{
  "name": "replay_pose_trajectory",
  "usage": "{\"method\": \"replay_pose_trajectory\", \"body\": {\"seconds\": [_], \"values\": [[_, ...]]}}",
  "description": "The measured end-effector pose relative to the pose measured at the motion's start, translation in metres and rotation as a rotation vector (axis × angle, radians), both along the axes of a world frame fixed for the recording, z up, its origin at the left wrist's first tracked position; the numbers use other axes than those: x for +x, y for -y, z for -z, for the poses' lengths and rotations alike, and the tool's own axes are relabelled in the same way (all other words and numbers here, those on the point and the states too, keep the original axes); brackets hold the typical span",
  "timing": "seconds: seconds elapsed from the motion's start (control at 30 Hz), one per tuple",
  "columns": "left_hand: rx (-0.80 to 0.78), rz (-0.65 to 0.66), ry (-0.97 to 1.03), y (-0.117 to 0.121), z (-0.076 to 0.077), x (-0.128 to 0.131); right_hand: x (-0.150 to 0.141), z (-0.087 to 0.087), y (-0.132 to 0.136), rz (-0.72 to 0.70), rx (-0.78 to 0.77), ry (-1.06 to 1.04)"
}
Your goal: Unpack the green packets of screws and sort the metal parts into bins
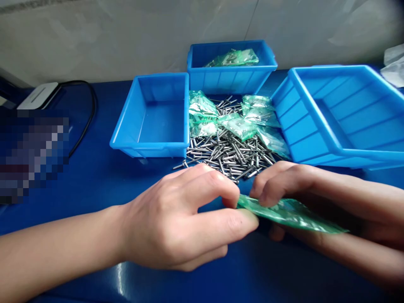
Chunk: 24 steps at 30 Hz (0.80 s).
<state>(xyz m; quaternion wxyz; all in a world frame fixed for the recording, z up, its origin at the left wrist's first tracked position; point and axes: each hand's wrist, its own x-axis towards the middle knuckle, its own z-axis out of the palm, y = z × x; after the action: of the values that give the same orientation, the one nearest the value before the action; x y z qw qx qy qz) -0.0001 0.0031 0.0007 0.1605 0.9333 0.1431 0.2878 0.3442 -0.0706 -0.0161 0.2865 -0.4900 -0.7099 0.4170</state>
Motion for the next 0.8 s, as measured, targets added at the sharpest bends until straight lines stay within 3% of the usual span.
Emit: {"method": "replay_pose_trajectory", "body": {"seconds": [0.23,0.5,0.67,0.8], "values": [[0.039,-0.003,-0.006,-0.001,-0.003,0.002,-0.017,-0.006,-0.008,0.053,-0.062,-0.047],[0.048,-0.114,0.097,0.000,-0.003,0.005,-0.046,-0.012,-0.005,0.089,-0.050,-0.100],[-0.068,-0.085,0.105,-0.003,-0.006,0.006,-0.026,-0.019,-0.009,0.026,-0.225,-0.139],[-0.282,-0.114,0.114,0.001,-0.002,0.005,-0.014,-0.025,-0.015,-0.044,-0.416,-0.203]]}}
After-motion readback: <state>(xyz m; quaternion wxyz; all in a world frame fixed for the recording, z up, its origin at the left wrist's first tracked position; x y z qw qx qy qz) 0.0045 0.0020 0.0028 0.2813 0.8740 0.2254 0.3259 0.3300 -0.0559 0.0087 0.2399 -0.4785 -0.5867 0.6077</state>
